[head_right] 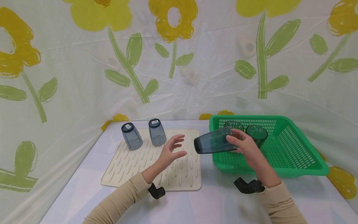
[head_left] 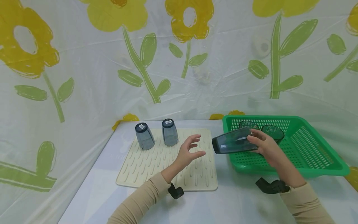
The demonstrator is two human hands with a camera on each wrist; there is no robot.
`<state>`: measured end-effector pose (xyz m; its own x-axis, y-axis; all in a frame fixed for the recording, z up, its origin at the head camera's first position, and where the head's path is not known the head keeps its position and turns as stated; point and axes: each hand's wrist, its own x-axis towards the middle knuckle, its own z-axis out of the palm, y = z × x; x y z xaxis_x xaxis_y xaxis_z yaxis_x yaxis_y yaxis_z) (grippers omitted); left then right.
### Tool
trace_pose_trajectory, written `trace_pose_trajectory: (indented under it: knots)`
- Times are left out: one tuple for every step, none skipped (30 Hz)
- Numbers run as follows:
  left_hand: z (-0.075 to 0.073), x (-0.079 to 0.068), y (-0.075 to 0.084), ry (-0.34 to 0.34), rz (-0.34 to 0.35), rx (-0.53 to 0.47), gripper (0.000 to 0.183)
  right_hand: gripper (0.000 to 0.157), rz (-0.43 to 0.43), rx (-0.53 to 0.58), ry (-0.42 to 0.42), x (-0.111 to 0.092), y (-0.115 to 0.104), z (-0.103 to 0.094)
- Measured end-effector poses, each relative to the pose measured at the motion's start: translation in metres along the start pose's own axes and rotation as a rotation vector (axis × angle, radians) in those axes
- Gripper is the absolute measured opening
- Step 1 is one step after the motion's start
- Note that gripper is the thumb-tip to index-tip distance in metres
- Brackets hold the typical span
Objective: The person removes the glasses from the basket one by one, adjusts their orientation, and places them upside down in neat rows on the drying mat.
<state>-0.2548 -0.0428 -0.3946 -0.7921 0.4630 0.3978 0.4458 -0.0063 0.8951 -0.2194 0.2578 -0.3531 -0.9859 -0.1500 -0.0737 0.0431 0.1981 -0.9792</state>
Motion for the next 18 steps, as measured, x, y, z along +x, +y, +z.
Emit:
trace_pose_trajectory:
  knots:
    - [0.001,0.000,0.000,0.002,-0.004,-0.001,0.061,0.075,0.003,0.003,0.000,0.000,0.000,0.001]
    - [0.002,-0.001,-0.001,0.003,-0.009,-0.002,0.061,0.075,0.006,0.004,0.001,0.000,0.000,0.002]
    - [0.002,-0.001,-0.001,0.007,-0.013,0.000,0.060,0.075,0.009,0.004,0.002,0.000,0.001,0.002]
    - [0.003,-0.001,-0.001,0.008,-0.016,0.001,0.060,0.075,0.009,0.003,0.000,0.000,0.001,0.003]
    - [0.004,-0.002,-0.002,0.010,-0.020,0.002,0.060,0.075,0.011,0.001,0.001,0.000,0.002,0.004]
    - [0.004,-0.002,-0.002,0.010,-0.024,0.001,0.060,0.075,0.012,0.002,0.002,0.000,0.003,0.005]
    - [0.005,-0.002,-0.002,0.009,-0.026,0.000,0.060,0.074,0.010,0.006,0.000,0.000,0.004,0.006]
    - [0.006,-0.003,-0.003,0.007,-0.028,-0.002,0.060,0.074,0.009,0.010,0.000,0.001,0.005,0.007]
    - [0.006,-0.003,-0.003,0.007,-0.028,-0.002,0.060,0.073,0.007,0.012,0.000,0.001,0.006,0.008]
    - [0.007,-0.004,-0.003,0.004,-0.030,-0.008,0.061,0.073,0.007,0.011,0.000,0.001,0.006,0.009]
    - [0.008,-0.004,-0.004,0.002,-0.030,-0.010,0.061,0.072,0.009,0.016,0.002,0.002,0.007,0.010]
    - [0.009,-0.005,-0.005,-0.002,-0.028,-0.017,0.062,0.072,0.009,0.020,0.002,0.002,0.008,0.010]
    - [0.009,-0.005,-0.005,-0.004,-0.026,-0.019,0.062,0.072,0.009,0.023,0.002,0.002,0.008,0.011]
    - [0.010,-0.006,-0.006,-0.007,-0.023,-0.024,0.063,0.072,0.011,0.025,0.003,0.002,0.009,0.011]
    - [0.011,-0.006,-0.006,-0.010,-0.022,-0.031,0.063,0.072,0.014,0.025,0.005,0.002,0.009,0.012]
    - [0.012,-0.007,-0.007,-0.014,-0.021,-0.038,0.063,0.072,0.015,0.030,0.006,0.002,0.009,0.013]
    - [0.013,-0.007,-0.007,-0.016,-0.021,-0.042,0.063,0.073,0.012,0.038,0.003,0.003,0.010,0.013]
    - [0.014,-0.007,-0.008,-0.019,-0.022,-0.045,0.062,0.073,0.012,0.037,0.004,0.002,0.010,0.014]
